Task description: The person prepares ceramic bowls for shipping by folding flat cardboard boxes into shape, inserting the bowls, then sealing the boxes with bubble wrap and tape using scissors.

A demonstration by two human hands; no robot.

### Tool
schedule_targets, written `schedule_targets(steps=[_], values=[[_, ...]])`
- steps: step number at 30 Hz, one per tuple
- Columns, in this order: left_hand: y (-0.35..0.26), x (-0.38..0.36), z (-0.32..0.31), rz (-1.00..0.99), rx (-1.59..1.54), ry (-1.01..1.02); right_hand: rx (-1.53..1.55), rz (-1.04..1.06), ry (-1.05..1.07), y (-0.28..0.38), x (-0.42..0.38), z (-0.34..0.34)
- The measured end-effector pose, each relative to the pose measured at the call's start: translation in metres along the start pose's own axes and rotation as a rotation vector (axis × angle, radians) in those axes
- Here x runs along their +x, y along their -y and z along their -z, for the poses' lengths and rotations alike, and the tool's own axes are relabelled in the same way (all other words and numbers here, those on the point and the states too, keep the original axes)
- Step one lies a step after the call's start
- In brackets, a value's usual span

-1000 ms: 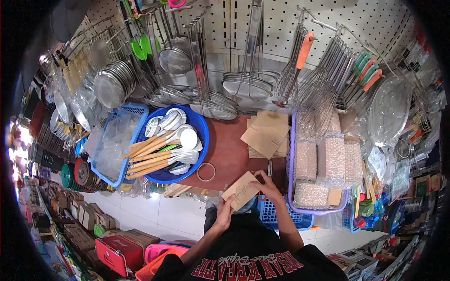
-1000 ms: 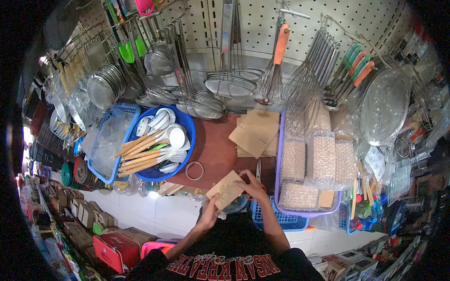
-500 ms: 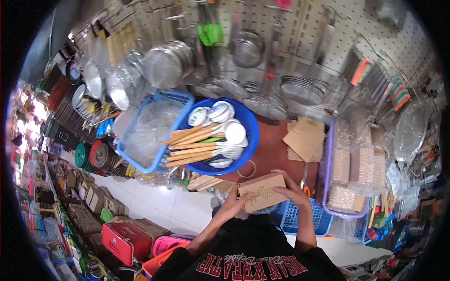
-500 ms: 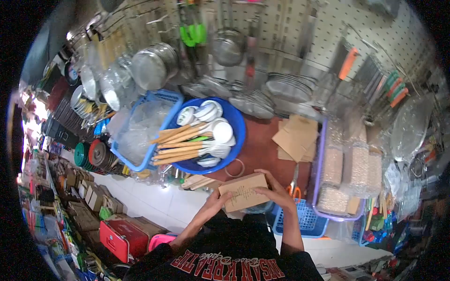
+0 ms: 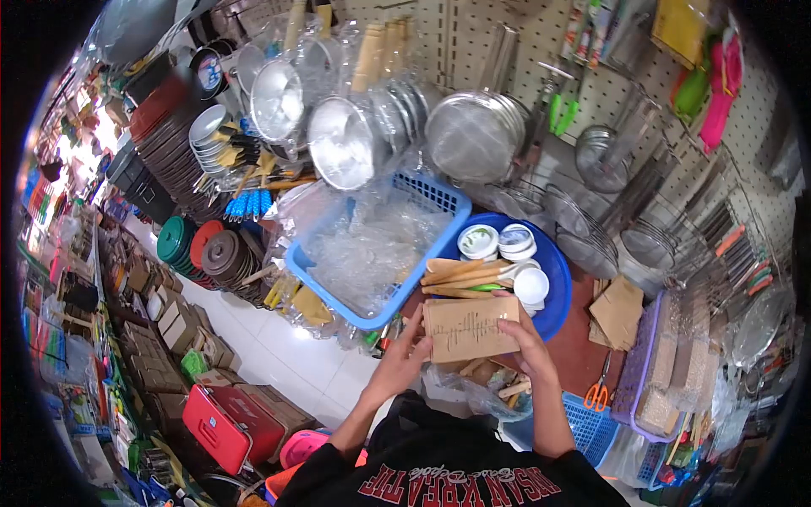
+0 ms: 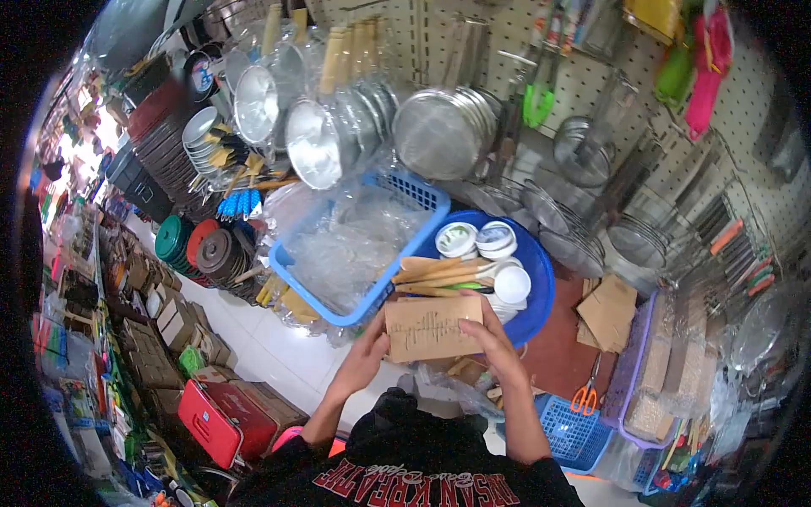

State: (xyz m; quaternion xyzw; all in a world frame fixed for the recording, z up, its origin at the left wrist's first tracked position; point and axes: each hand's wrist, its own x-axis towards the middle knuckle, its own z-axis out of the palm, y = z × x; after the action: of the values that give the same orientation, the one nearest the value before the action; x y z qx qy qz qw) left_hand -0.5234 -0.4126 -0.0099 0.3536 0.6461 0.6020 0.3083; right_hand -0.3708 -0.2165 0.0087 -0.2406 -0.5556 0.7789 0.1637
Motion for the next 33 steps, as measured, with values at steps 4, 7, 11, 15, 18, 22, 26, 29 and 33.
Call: schedule_targets(steps=[4, 7, 11, 15, 18, 22, 26, 29, 33], values=[[0.016, 0.051, 0.056, -0.158, 0.288, -0.227, 0.084, 0.009, -0.075, 0.0, 0.039, -0.028], [0.002, 0.102, 0.085, -0.239, 0.617, -0.231, 0.121, 0.046, -0.107, 0.006, 0.054, -0.045], [0.034, 0.175, 0.101, -0.417, 1.122, -0.27, 0.146, 0.063, -0.178, -0.003, 0.065, -0.049], [0.061, 0.204, 0.112, -0.194, 1.309, -0.201, 0.123, 0.084, -0.212, -0.006, 0.063, -0.051], [0.046, 0.186, 0.105, -0.273, 1.006, -0.34, 0.163, 0.078, -0.25, -0.011, 0.058, -0.047], [0.005, 0.138, 0.089, -0.273, 0.565, -0.426, 0.219, 0.103, -0.297, -0.007, 0.048, -0.043], [0.011, 0.102, 0.064, -0.516, 0.33, -0.429, 0.317, 0.173, -0.316, -0.014, 0.035, -0.025], [0.022, 0.079, 0.031, -0.546, 0.048, -0.414, 0.397, 0.189, -0.342, -0.013, 0.017, -0.009], [0.02, 0.061, -0.009, -0.624, -0.039, -0.249, 0.448, 0.229, -0.405, -0.01, -0.012, 0.016]])
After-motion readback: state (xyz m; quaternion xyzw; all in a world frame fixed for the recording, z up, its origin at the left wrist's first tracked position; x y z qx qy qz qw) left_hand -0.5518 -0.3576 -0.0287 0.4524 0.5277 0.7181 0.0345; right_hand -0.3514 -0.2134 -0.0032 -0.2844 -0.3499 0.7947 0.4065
